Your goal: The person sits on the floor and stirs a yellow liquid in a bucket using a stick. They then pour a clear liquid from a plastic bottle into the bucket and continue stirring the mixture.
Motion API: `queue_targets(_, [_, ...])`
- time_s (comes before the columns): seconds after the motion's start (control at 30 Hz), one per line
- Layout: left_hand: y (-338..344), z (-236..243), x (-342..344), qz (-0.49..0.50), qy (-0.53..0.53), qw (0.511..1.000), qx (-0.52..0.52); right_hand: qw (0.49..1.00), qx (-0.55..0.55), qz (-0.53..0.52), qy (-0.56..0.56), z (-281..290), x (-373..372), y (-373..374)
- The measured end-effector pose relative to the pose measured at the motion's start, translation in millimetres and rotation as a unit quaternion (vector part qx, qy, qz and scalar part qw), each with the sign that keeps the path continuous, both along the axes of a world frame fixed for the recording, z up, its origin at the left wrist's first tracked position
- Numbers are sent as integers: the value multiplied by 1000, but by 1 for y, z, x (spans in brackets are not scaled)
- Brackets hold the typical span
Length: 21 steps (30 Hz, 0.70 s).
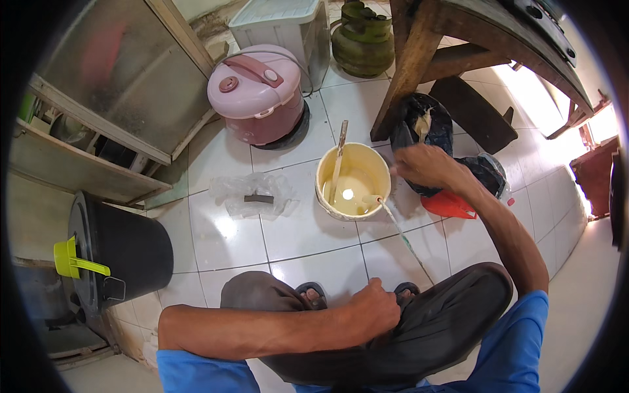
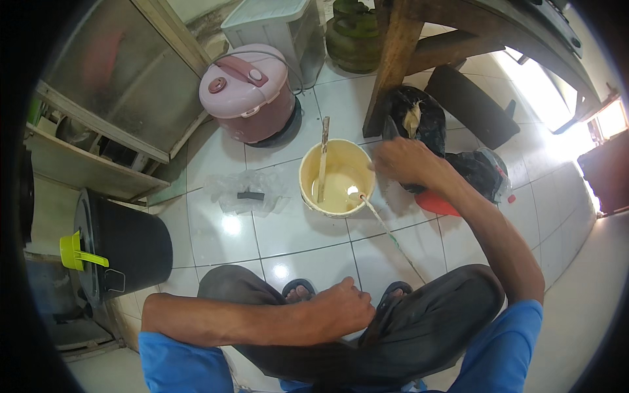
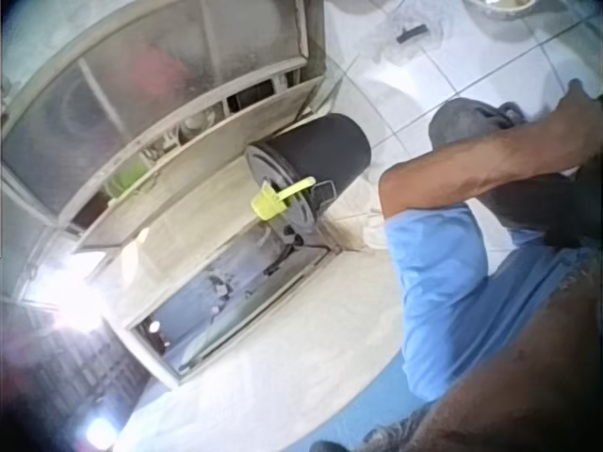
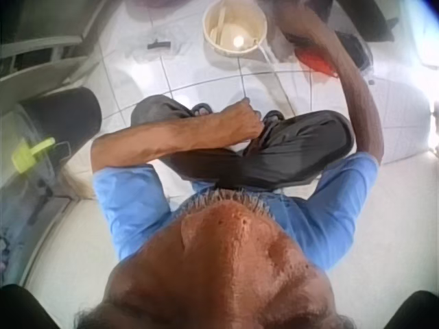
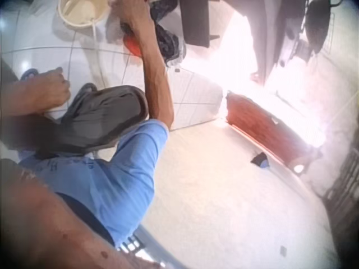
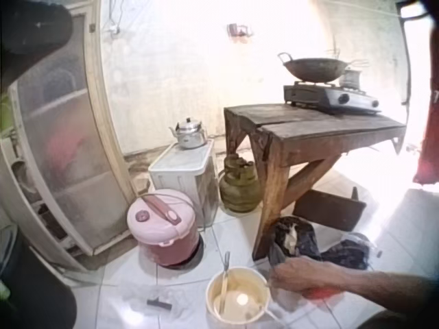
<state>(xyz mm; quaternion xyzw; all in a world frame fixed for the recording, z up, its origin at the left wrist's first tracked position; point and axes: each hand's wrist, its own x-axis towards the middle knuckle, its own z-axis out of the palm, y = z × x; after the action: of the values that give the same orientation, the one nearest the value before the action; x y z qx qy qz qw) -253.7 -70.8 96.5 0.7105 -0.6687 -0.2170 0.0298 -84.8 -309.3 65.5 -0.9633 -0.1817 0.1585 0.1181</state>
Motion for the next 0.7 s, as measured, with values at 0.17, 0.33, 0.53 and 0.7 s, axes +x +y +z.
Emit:
queue_targets(0.17, [-10,4,-1,-13,-55,998,25,939,238,-197,152,-13,42,29])
queue_targets(0.33, [4,-3,-8,6,-60,997,52,879,365,-239,191,-58,68,52])
queue_targets(0.53, [5,-3,-8,28,-49,998,32,831,456,-234,216,-75,80,66])
queue_targets(0.7, [1,-10,-8,33,-70,996,32,861,433,-181,195,-85,80,74])
